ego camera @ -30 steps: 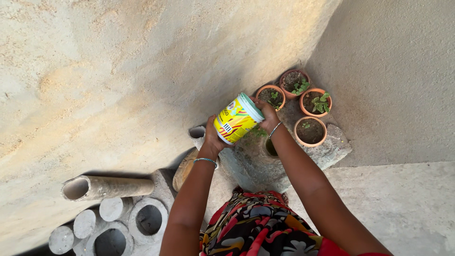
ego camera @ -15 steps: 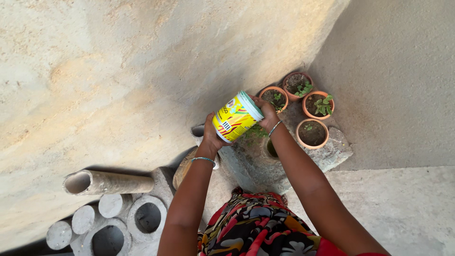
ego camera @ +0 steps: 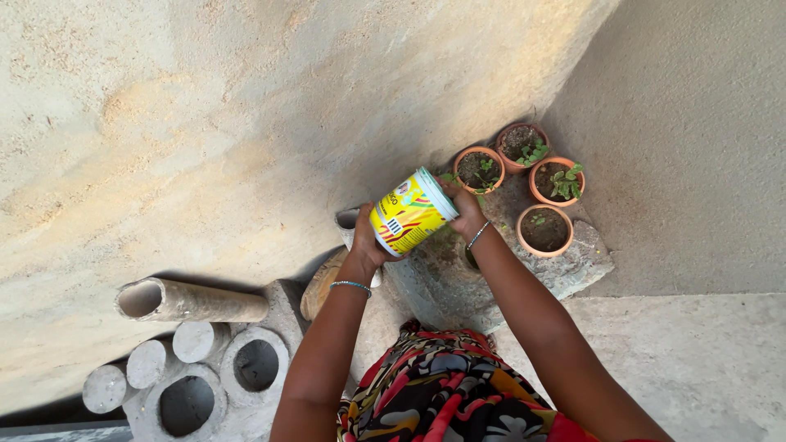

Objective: The person waters several small potted plants and garden plants using a small container and a bucket of water.

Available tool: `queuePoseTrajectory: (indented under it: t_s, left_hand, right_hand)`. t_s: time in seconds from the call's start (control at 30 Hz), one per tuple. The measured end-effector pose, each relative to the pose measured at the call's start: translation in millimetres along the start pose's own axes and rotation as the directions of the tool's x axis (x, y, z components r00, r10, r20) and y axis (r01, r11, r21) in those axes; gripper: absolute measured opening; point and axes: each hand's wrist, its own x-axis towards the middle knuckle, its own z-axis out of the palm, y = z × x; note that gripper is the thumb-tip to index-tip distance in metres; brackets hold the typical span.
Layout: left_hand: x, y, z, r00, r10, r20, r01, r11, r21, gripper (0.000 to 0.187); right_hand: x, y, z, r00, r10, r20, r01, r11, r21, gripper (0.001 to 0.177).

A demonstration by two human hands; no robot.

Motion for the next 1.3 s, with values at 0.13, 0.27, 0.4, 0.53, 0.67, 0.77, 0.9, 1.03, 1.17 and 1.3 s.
queuePoseTrajectory:
  t_s: [0.13,0.27,0.4,0.53,0.67,0.77,0.9,1.03,1.17,1.3]
  left_hand:
    - [6,-4,8,1.000,-0.006,0.009,0.006,1.000,-0.025,0.068]
    - [3,1,22,0.999,0.033,-0.020,-0.033,0.999,-0.003,0.067]
    - [-1,10,34,0.998,0.057,-0.024,-0.056,0.998,0.015,0.068]
    - [-7,18,38,0.995,0.090,-0.035,-0.089,0.995,0.035,0.069]
    - [-12,23,37,0.995,0.101,-0.023,-0.101,0.995,0.000,0.069]
    - [-13,26,33,0.995,0.102,-0.015,-0.103,0.994,-0.029,0.070]
    - [-9,28,28,0.993,0.113,-0.019,-0.113,0.994,-0.008,0.070]
    - [-8,30,26,0.993,0.115,0.001,-0.115,0.993,-0.021,0.070]
    - [-12,34,22,0.995,0.101,0.019,-0.100,0.994,-0.053,0.071]
    - [-18,36,15,0.991,0.135,0.016,-0.134,0.990,-0.045,0.071]
  right_hand:
    - [-5,-11,-1,1.000,-0.004,0.012,0.004,1.000,-0.019,0.043]
    - [-3,-28,9,0.999,0.001,0.040,-0.002,1.000,0.019,0.043]
    - [0,-43,23,0.996,0.021,0.081,-0.020,1.000,-0.017,0.042]
    - [7,-49,33,0.996,-0.004,0.084,0.006,1.000,-0.017,0.044]
    - [19,-47,33,0.992,0.010,0.123,-0.011,1.000,0.003,0.043]
    - [26,-43,33,0.988,0.013,0.156,-0.012,1.000,-0.004,0.043]
    - [27,-40,40,0.992,0.008,0.122,-0.007,1.000,-0.013,0.042]
    - [24,-41,47,0.992,-0.007,0.124,0.015,0.998,-0.059,0.044]
    - [32,-39,50,0.985,0.011,0.173,-0.001,0.998,-0.055,0.043]
    - [48,-29,51,0.984,0.052,0.169,-0.046,0.998,-0.038,0.044]
